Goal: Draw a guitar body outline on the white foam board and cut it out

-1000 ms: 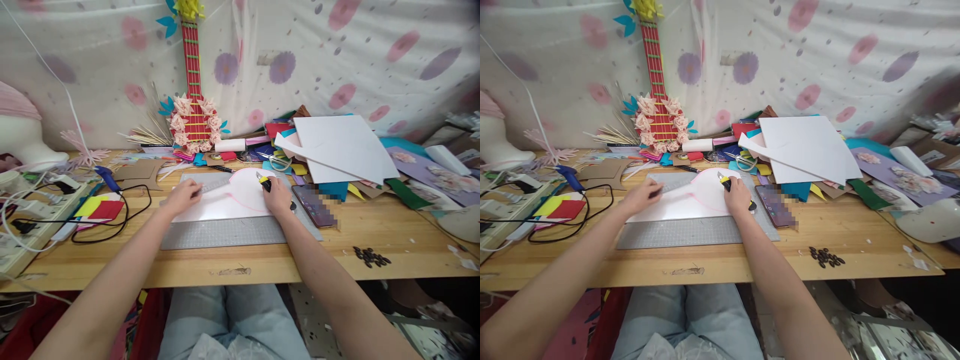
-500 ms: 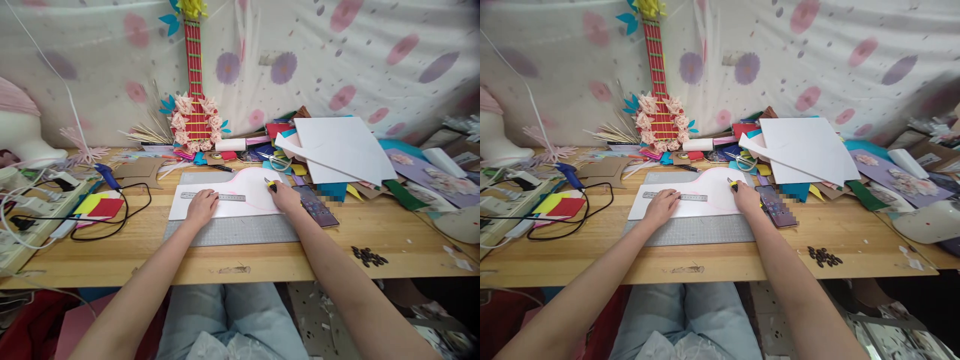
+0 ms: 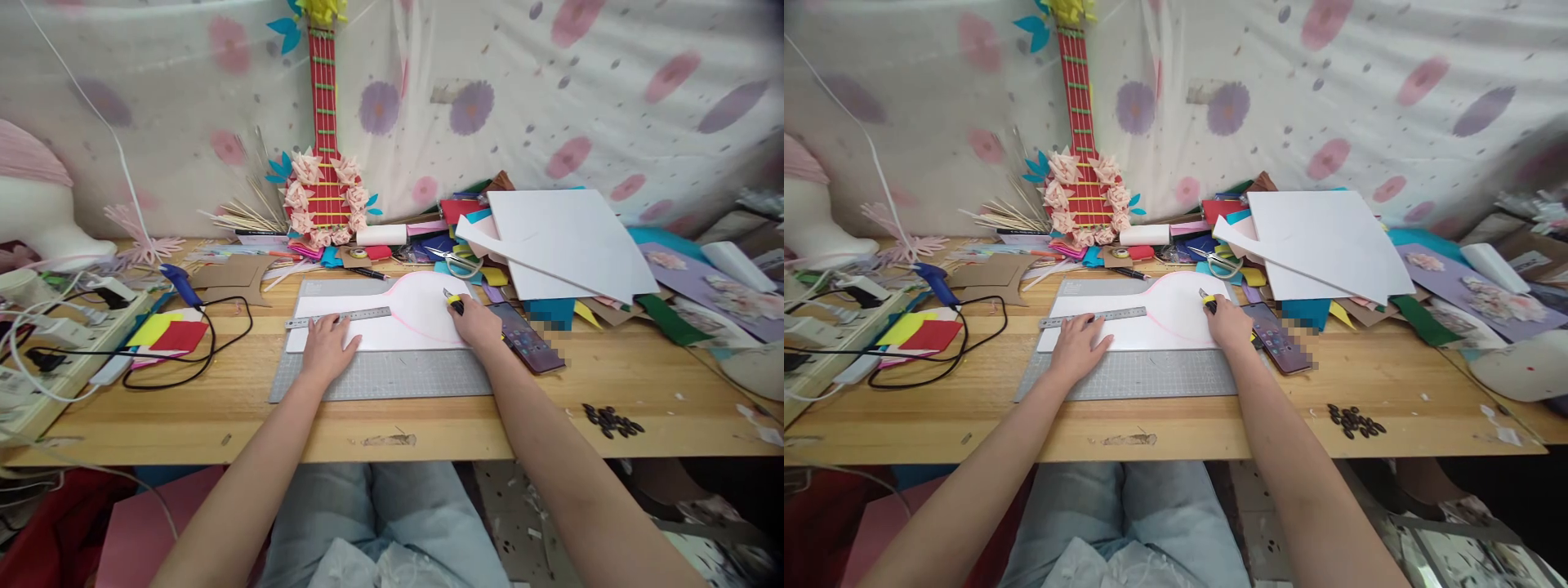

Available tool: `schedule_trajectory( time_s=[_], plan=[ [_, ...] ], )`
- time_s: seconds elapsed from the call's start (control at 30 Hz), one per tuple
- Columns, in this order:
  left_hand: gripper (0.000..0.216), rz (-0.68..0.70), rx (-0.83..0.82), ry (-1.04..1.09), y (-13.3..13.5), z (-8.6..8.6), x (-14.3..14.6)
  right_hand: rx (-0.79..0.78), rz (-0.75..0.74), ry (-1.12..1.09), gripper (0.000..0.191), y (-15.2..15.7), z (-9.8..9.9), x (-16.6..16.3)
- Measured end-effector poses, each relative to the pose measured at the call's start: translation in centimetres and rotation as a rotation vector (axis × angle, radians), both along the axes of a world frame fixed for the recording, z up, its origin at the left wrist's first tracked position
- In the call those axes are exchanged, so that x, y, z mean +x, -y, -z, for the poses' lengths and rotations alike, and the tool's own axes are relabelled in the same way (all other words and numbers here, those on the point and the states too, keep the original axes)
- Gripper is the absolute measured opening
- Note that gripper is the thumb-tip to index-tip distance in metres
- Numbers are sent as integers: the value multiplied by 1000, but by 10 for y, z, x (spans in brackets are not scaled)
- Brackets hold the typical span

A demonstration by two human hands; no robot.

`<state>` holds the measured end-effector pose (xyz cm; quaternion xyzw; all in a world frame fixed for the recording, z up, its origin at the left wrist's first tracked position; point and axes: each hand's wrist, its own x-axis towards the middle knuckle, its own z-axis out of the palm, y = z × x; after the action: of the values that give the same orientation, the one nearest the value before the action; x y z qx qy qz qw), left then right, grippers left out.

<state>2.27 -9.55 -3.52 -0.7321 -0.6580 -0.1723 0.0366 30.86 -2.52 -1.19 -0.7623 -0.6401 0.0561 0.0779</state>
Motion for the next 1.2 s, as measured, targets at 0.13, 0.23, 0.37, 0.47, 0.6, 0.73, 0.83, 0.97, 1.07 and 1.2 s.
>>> schedule_trajectory(
  time_s=[0.13, 0.23, 0.37, 0.47, 0.6, 0.73, 0.83, 0.97, 1.07, 1.2],
  plan=[
    [44, 72, -12, 7, -4, 0, -5, 20, 2, 18, 43, 2, 2, -1],
    [42, 101, -20, 15, -6, -1, -7, 59, 2, 41, 40, 3, 2, -4],
    [42, 107, -26, -5, -7, -3, -7, 126, -101, 33, 36, 3, -7, -23],
    [42, 106, -27, 0, -7, -3, -7, 93, -256, -62, 35, -2, -13, -49],
    [43, 99, -33, 6, -7, 0, -7, 110, -282, -74, 42, -9, -9, -81],
    [47, 92, -33, -15, -6, 0, -6, 151, -249, -3, 54, -8, 2, -91],
    [47, 86, -41, -8, -5, -1, -5, 159, -273, 0, 59, -6, 5, -89],
    [46, 83, -52, 12, -4, -3, -4, 149, -281, 9, 62, -5, 5, -86],
    [46, 85, -57, 13, -5, -3, -5, 159, -276, 11, 62, -5, 6, -87],
    [47, 75, -73, 6, -6, -3, -5, 178, -272, 5, 61, -5, 8, -88]
  ],
)
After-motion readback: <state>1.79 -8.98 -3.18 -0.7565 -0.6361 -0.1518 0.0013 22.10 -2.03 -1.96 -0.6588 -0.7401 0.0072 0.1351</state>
